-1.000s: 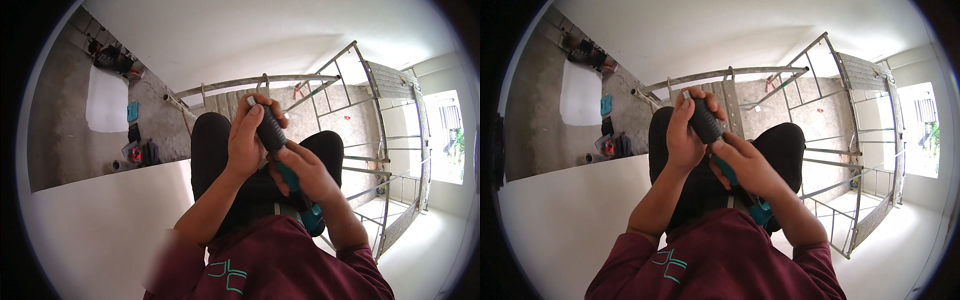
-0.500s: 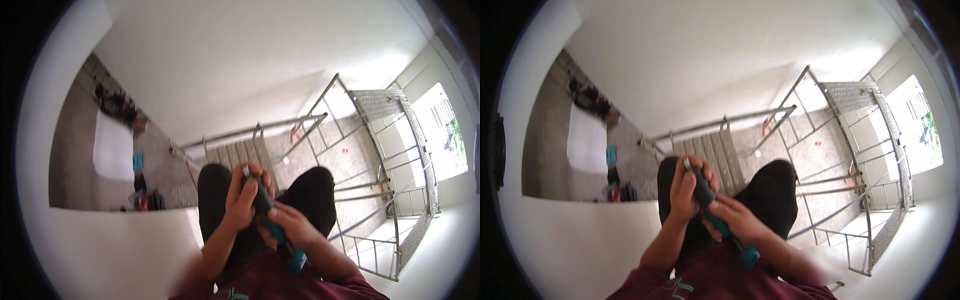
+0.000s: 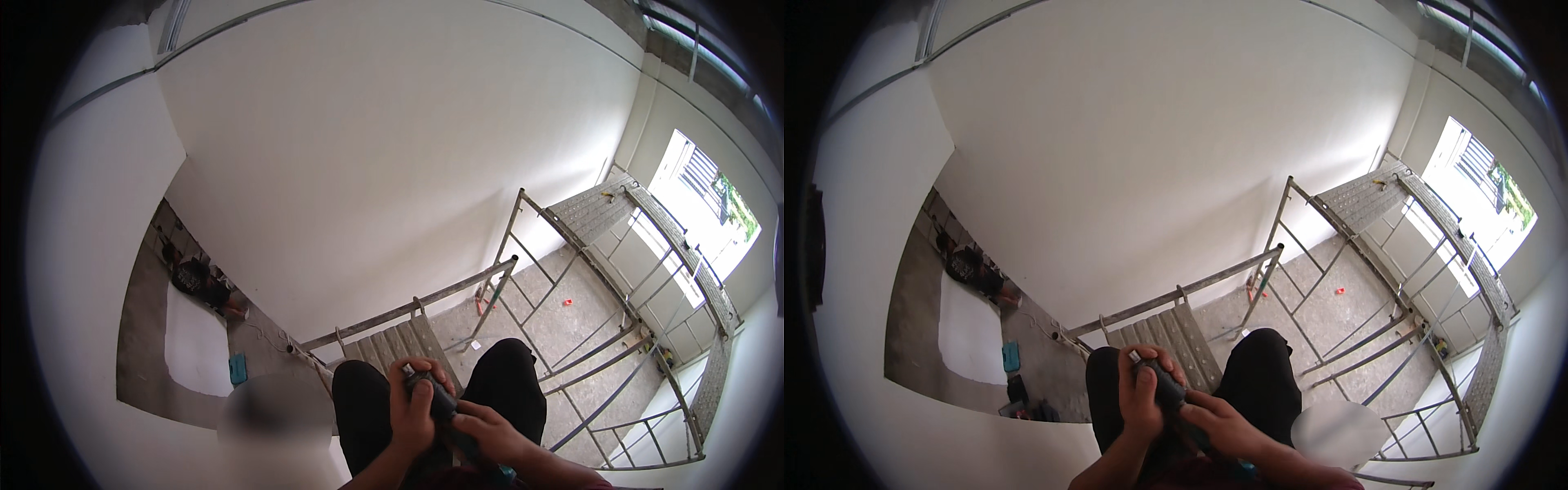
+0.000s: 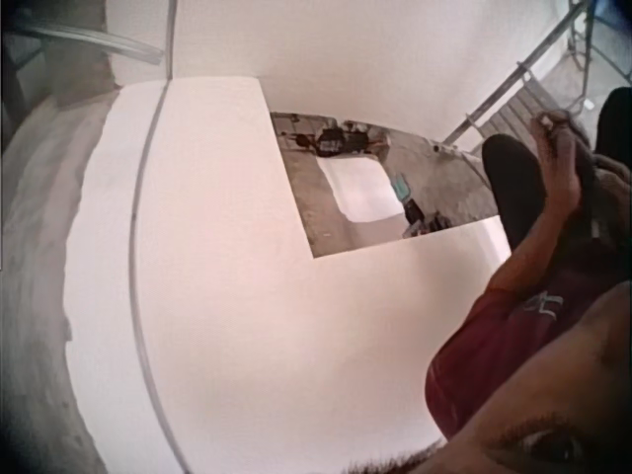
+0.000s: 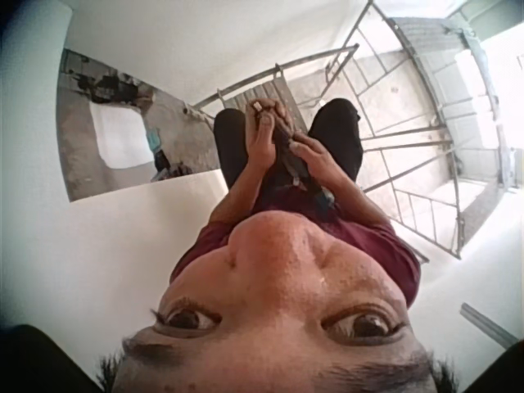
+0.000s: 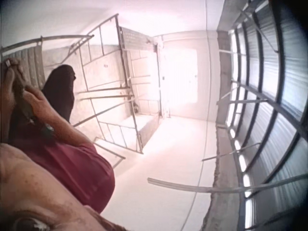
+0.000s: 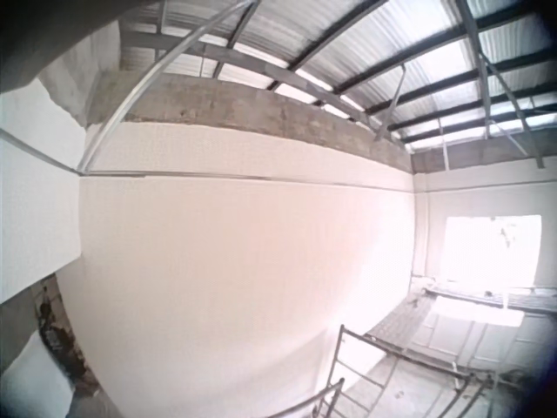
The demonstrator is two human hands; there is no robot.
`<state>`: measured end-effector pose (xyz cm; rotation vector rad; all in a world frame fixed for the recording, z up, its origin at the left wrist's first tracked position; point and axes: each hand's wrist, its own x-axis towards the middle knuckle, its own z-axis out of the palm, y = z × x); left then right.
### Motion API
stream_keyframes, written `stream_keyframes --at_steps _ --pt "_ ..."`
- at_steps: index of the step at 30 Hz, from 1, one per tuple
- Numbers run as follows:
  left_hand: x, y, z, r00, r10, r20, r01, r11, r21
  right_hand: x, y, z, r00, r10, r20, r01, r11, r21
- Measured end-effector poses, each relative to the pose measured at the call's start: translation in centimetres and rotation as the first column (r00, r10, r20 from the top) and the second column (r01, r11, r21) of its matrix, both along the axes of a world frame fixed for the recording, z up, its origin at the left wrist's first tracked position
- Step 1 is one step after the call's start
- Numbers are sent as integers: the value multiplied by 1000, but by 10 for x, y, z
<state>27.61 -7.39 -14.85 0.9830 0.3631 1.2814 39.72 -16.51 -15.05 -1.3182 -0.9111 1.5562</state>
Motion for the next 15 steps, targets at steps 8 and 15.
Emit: stream_keyframes --at_steps 8,15 --pt "-5 32 11 983 -105 -150 111 993 38 10 5 22 803 -192 564 -16 939 343" --pt "14 27 26 974 -225 33 225 974 -7 13 18 15 994 -91 52 83 987 137"
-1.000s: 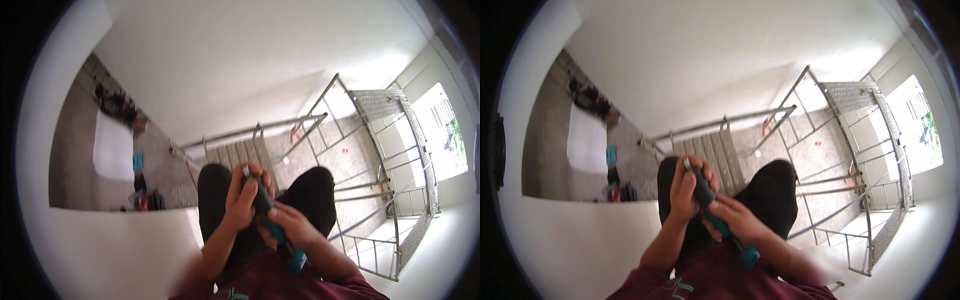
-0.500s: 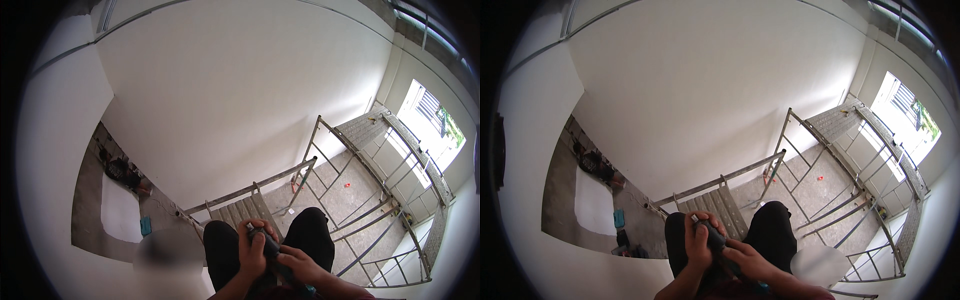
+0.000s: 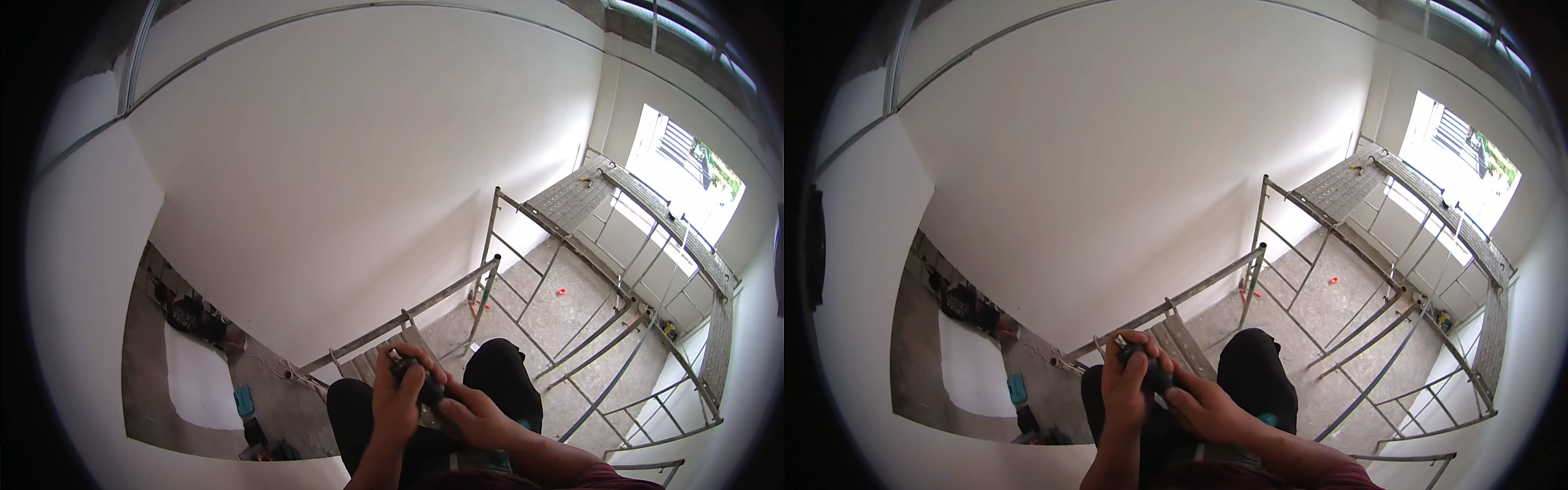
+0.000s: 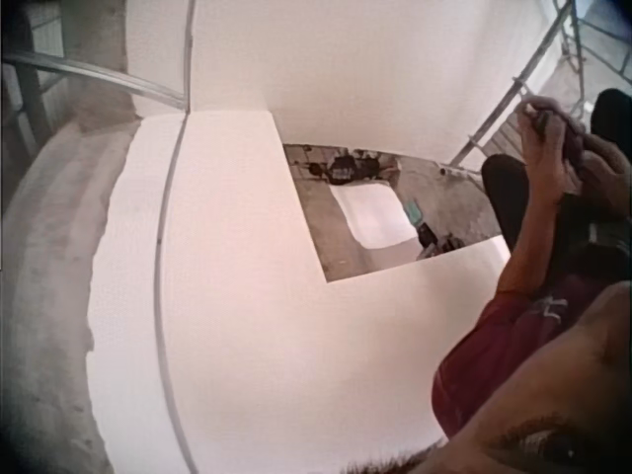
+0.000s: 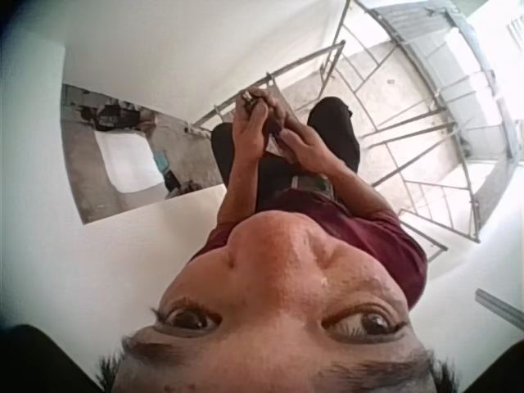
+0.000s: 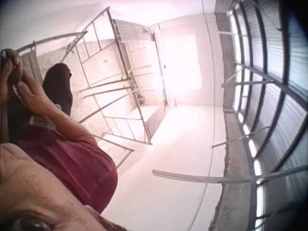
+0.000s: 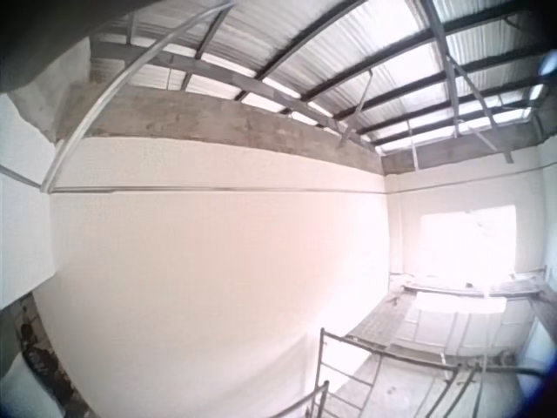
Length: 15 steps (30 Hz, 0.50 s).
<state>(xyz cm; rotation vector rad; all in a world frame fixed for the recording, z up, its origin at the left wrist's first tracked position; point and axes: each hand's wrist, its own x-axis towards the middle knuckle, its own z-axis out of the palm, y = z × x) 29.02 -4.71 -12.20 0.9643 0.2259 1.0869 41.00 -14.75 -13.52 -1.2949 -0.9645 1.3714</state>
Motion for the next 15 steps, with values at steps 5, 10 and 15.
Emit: stream_keyframes --at_steps 5,10,15 --pt "-7 23 -15 843 -405 353 387 914 124 -9 -6 16 907 51 -417 -107 988 -113" --pt "-14 11 16 919 251 -305 -166 946 279 -1 -6 26 785 -152 601 -23 961 274" --pt "-10 2 6 951 303 -57 -294 948 119 -2 1 27 890 -91 447 -20 971 237"
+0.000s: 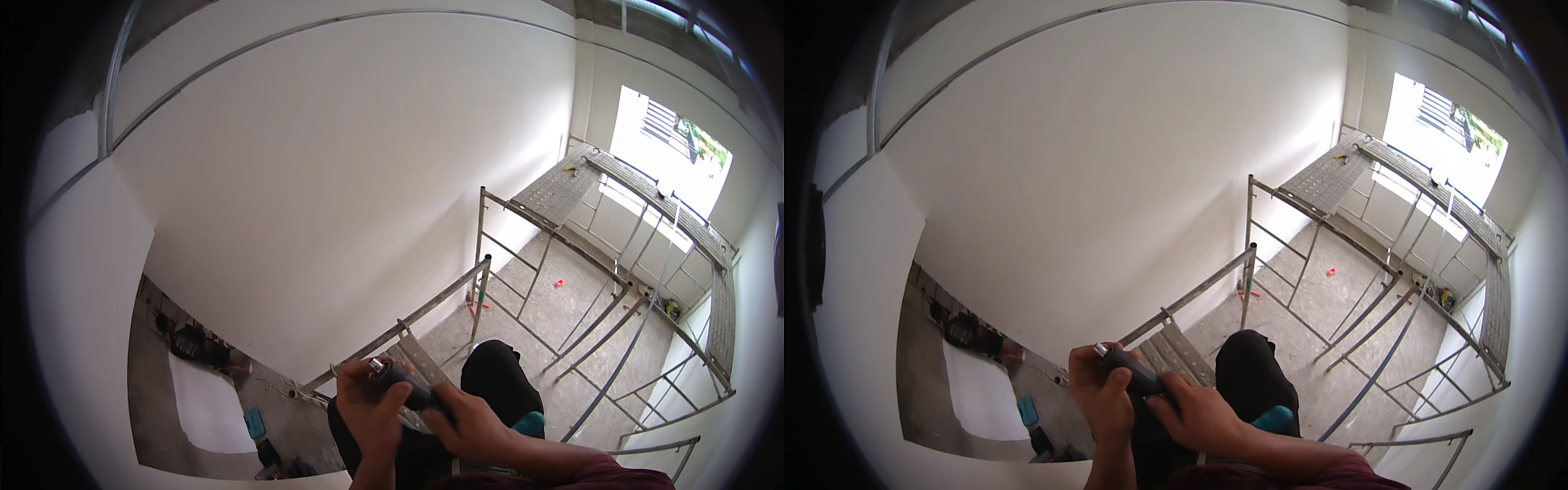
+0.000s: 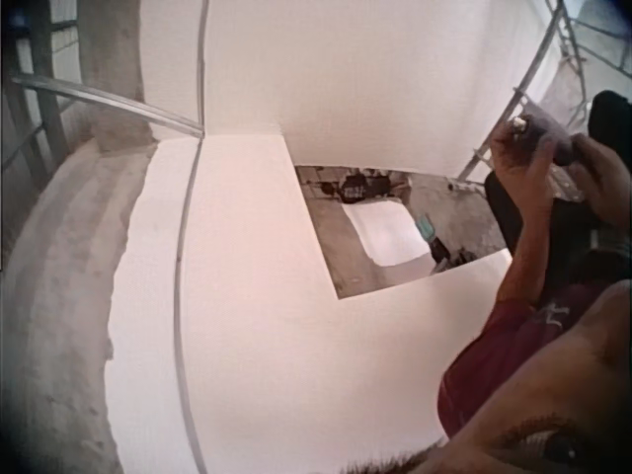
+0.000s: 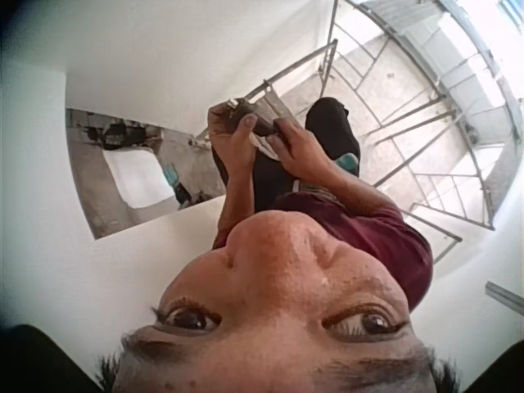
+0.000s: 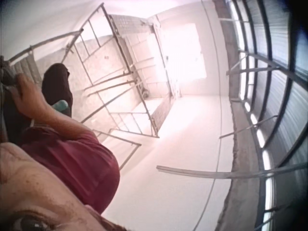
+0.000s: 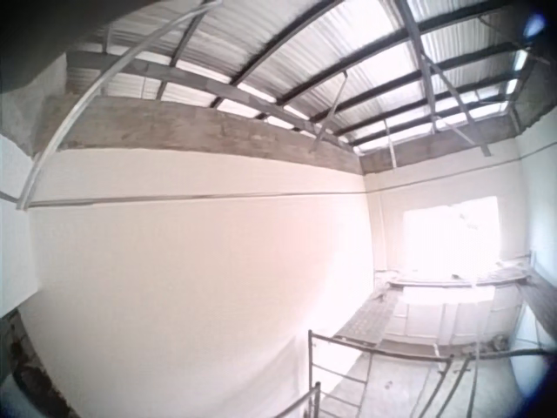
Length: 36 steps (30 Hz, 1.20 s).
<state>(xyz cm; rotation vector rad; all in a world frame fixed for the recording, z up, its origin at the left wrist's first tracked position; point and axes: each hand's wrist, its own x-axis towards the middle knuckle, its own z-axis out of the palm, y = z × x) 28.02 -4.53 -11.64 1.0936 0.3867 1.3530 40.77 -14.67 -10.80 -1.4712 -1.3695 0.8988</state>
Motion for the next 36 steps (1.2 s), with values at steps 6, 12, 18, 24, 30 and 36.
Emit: stream_keyframes --at_steps 6,12,18,24,30,36 --pt "-6 8 2 964 -248 94 257 961 -103 10 -1 3 641 157 -751 -367 922 -120" --pt "-12 3 13 984 -118 -132 124 991 38 3 0 -2 935 175 -310 -181 983 8" --pt "-5 -2 11 992 -111 -58 111 994 -15 -4 -4 -11 870 174 -462 -207 978 -21" --pt "-10 -5 15 985 -41 -166 45 999 22 1 -1 1 790 124 -601 -285 942 -180" --pt "-3 -12 16 914 115 -388 -82 992 99 0 -4 1 875 139 -463 -141 990 30" --pt "-20 -7 3 984 1 -177 6 999 44 -1 0 9 848 152 -507 -216 974 -69"
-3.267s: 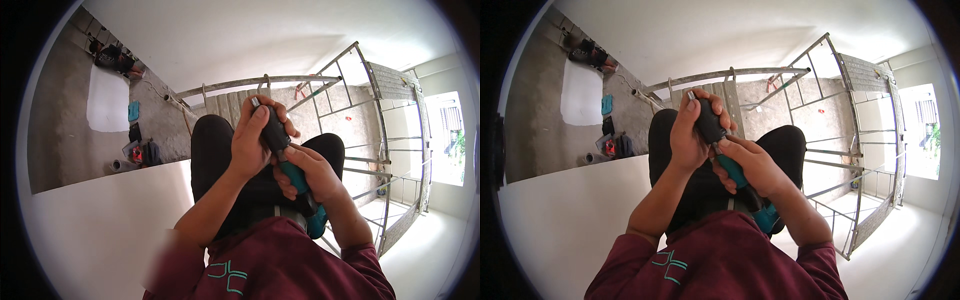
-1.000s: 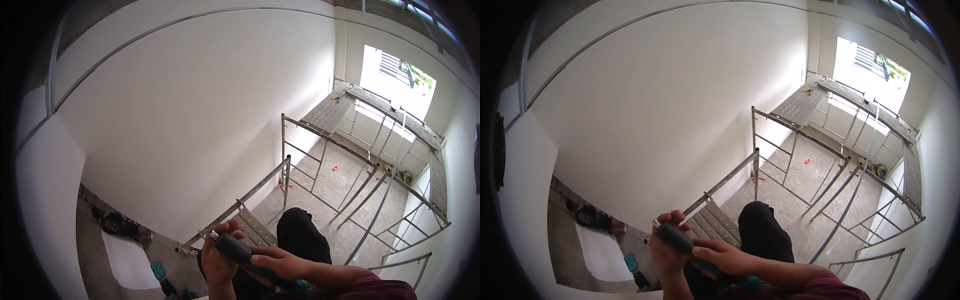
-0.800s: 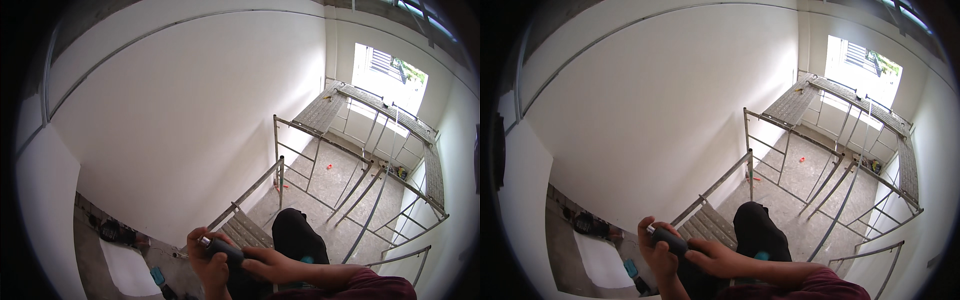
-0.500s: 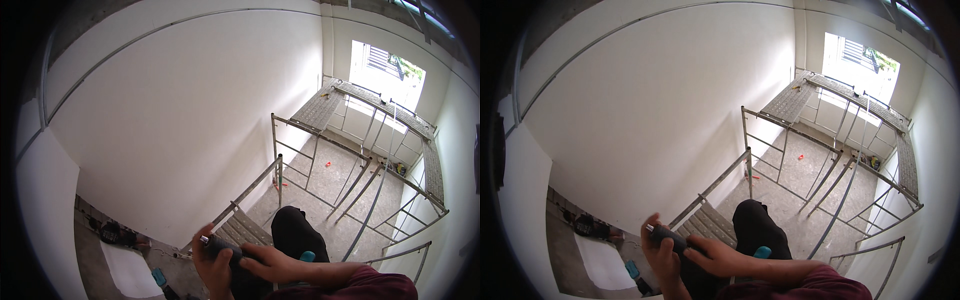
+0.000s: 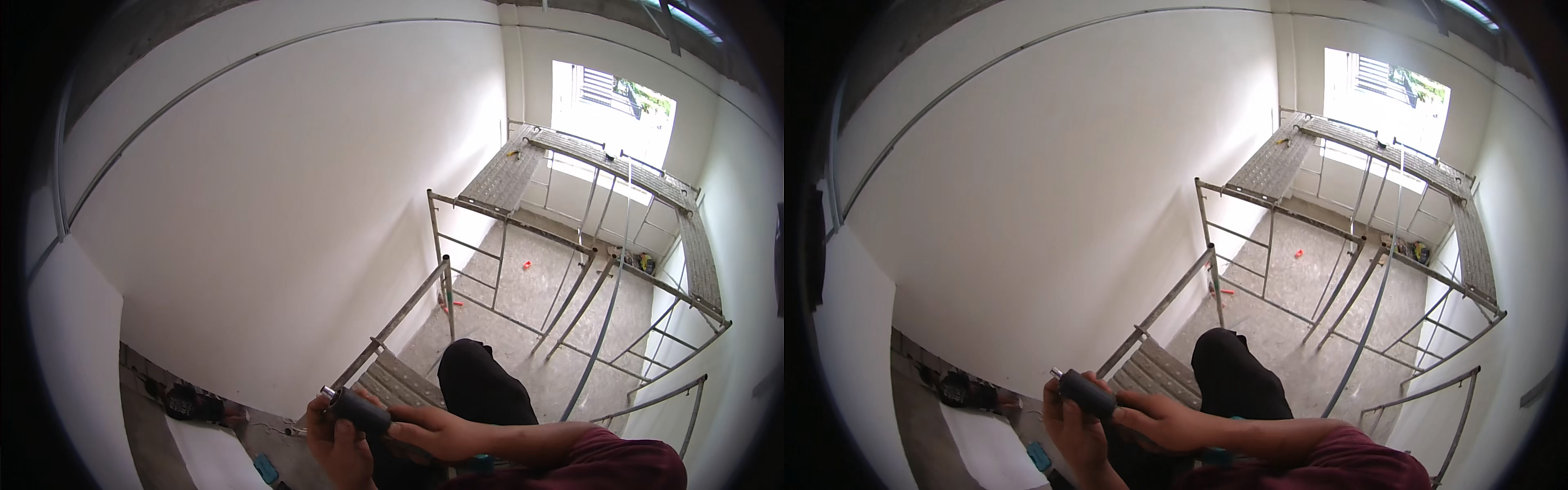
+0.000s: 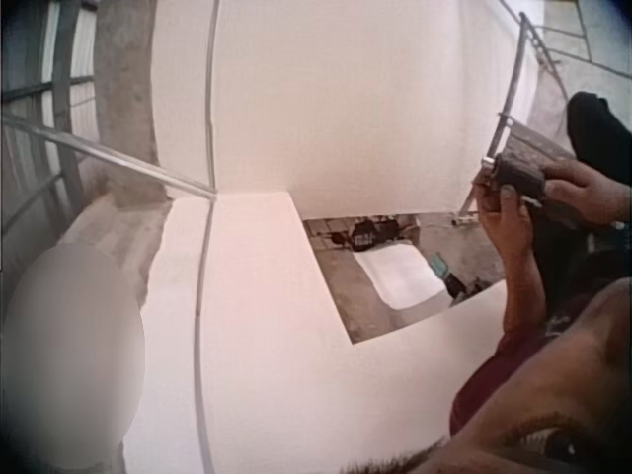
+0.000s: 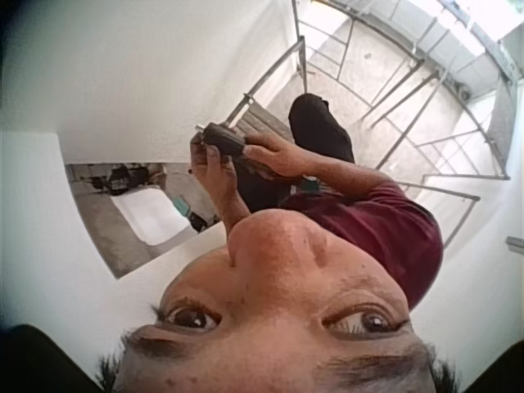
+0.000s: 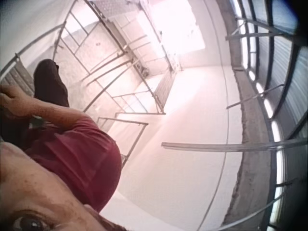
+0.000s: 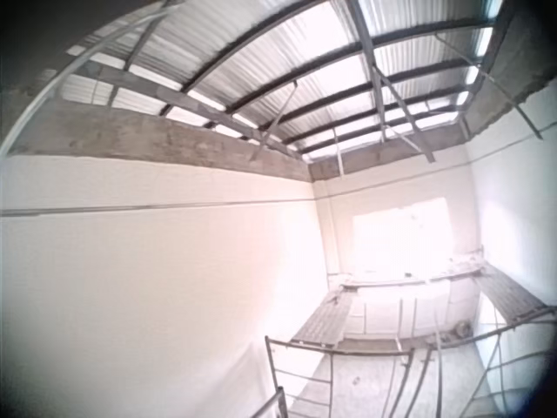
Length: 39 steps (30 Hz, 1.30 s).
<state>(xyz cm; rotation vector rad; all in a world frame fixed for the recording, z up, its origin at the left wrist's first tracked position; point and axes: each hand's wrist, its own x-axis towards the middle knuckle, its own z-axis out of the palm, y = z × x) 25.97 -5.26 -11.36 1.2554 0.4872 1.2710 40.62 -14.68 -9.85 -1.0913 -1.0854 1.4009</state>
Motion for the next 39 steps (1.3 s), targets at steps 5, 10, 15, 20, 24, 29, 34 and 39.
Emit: stream_keyframes --at_steps 5,10,15,20,24,29,34,39 --pt "19 -13 24 996 51 -67 -58 991 -122 1 0 -7 966 -114 234 65 976 208" --pt "-4 1 -1 993 57 -104 -42 990 137 -10 6 -26 886 -213 413 81 946 314" --pt "-6 -3 3 971 -180 160 210 957 -201 5 -5 -11 885 106 -453 -221 953 -209" --pt "2 -4 12 989 0 -148 5 999 34 4 -4 -7 939 -39 342 2 994 109" --pt "-6 6 16 988 -150 -43 153 986 70 3 0 -9 986 119 -115 -126 990 -57" --pt "14 15 -1 954 -233 190 241 970 -22 -13 0 -15 977 -135 -162 134 991 -18" --pt "5 12 18 972 -225 -67 221 973 -68 -13 10 -10 957 -167 238 126 976 176" --pt "8 26 11 851 -363 381 438 889 -131 -17 10 -4 956 29 -292 -69 989 -129"
